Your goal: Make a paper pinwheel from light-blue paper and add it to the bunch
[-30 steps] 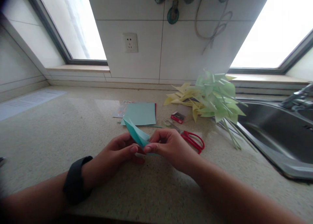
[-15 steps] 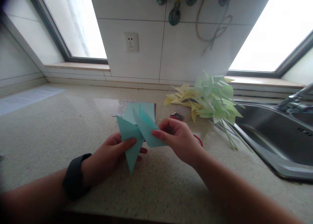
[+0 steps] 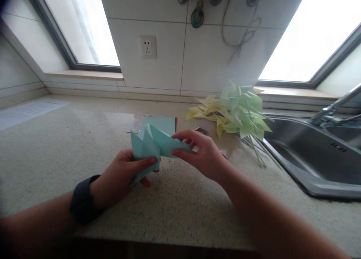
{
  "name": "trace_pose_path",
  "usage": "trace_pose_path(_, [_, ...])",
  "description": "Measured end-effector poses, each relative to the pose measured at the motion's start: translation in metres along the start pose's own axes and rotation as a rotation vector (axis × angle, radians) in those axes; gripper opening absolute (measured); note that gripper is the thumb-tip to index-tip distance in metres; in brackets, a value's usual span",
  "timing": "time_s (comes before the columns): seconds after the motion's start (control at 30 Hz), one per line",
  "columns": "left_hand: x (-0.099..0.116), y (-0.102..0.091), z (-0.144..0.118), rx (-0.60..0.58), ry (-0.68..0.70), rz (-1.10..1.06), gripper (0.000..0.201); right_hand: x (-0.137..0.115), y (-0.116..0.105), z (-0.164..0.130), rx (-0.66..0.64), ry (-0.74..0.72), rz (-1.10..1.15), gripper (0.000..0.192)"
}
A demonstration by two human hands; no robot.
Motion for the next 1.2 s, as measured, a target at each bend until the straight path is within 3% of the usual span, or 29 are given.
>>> trace_pose_path(0.13, [0.001, -0.001, 0.002, -0.012, 0.011, 0.027, 0.029, -0.014, -0.001, 0.0, -0.032, -0.18, -0.085, 0.036])
trace_pose_path(0.4, [0.002, -0.002, 0.005, -0.047, -0.009, -0.026, 0.049, -0.034, -0.009, -0.005, 0.083, -0.413, -0.175, 0.056])
trace_pose_path(0.5, [0.004, -0.001, 0.005, -0.056, -0.031, -0.043, 0.051, -0.038, -0.01, -0.005, 0.108, -0.432, -0.178, 0.057])
trace_pose_path(0.8, [0.013, -0.012, 0.01, 0.027, -0.049, -0.066, 0.029, -0.036, -0.015, -0.004, 0.129, -0.431, -0.187, 0.059])
trace_pose_path(1.03, [0.02, -0.023, 0.017, 0.069, -0.046, -0.048, 0.034, -0.039, -0.014, -0.004, 0.015, -0.451, -0.287, 0.024])
trace_pose_path(1.2, [0.024, -0.028, 0.023, 0.026, -0.054, 0.007, 0.028, -0.039, -0.005, -0.006, -0.2, -0.443, -0.286, 0.022])
Point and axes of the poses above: each hand's wrist, its own z-axis towards the middle knuckle, its own y-axis out of the palm, x = y × z, the point moved 6 cm from there along z, towards the middle knuckle, and after that the axes turned 8 degrees about x, right-handed, at the moved point
